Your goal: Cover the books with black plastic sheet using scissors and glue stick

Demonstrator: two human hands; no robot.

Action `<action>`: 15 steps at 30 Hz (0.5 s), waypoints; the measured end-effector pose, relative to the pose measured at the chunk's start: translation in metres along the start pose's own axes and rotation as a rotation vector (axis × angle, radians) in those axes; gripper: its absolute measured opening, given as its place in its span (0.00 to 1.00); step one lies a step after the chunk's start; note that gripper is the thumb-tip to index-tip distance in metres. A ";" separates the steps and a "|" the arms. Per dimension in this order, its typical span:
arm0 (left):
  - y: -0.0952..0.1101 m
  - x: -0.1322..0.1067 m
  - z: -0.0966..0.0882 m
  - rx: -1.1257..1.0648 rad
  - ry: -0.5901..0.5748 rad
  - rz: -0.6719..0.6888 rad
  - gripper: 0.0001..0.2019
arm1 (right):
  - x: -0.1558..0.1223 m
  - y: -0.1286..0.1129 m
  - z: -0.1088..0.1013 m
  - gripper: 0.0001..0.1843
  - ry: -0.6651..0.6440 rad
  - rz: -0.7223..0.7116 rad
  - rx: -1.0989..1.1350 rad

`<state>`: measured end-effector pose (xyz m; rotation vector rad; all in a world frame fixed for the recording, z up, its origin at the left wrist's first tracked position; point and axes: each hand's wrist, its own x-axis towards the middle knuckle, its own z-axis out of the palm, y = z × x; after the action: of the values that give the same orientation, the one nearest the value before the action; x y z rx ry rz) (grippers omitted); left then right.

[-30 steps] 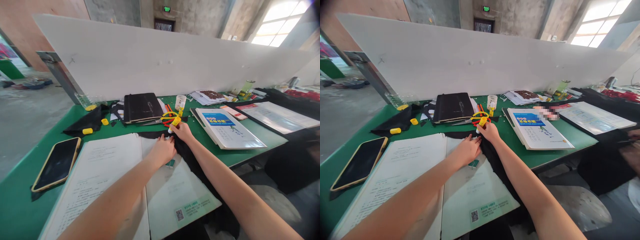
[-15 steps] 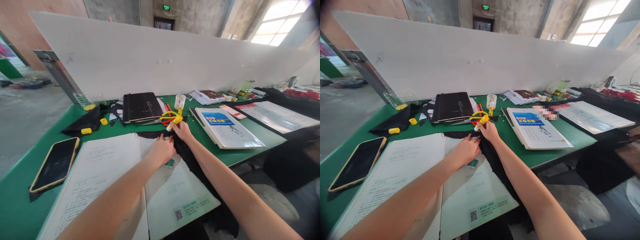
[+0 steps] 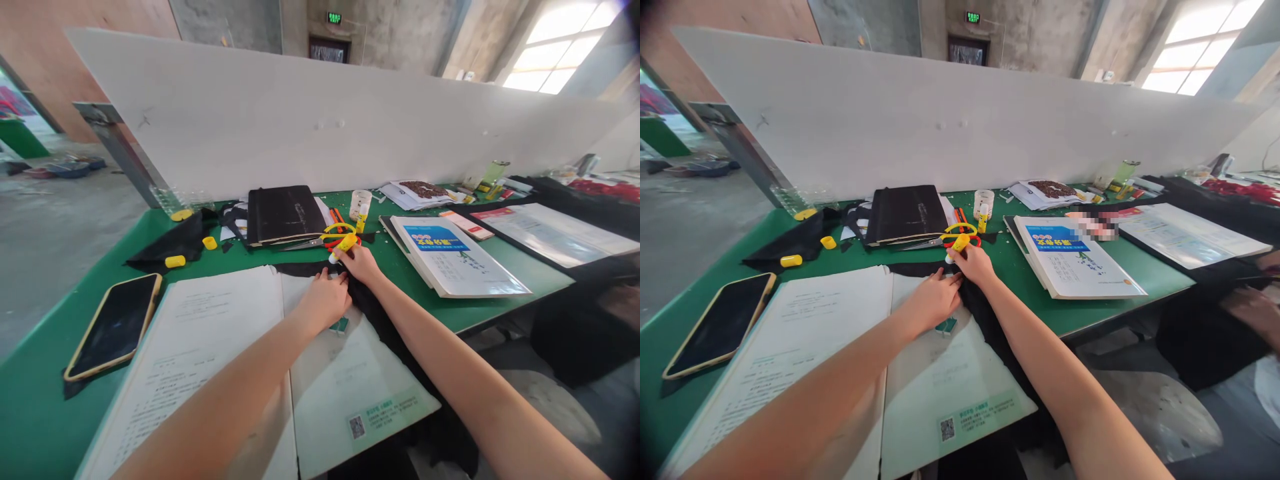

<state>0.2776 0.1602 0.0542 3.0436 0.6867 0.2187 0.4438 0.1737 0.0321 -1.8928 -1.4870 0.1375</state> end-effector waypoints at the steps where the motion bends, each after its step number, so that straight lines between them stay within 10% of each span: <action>1: 0.000 0.000 0.000 -0.003 0.000 -0.007 0.20 | 0.002 0.002 0.000 0.23 0.025 0.039 0.065; 15: 0.001 0.001 -0.001 0.008 0.039 0.028 0.18 | -0.002 -0.003 0.002 0.21 -0.045 -0.011 -0.128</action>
<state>0.2786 0.1591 0.0552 3.0661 0.6491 0.2776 0.4400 0.1735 0.0317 -1.9942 -1.5683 0.0821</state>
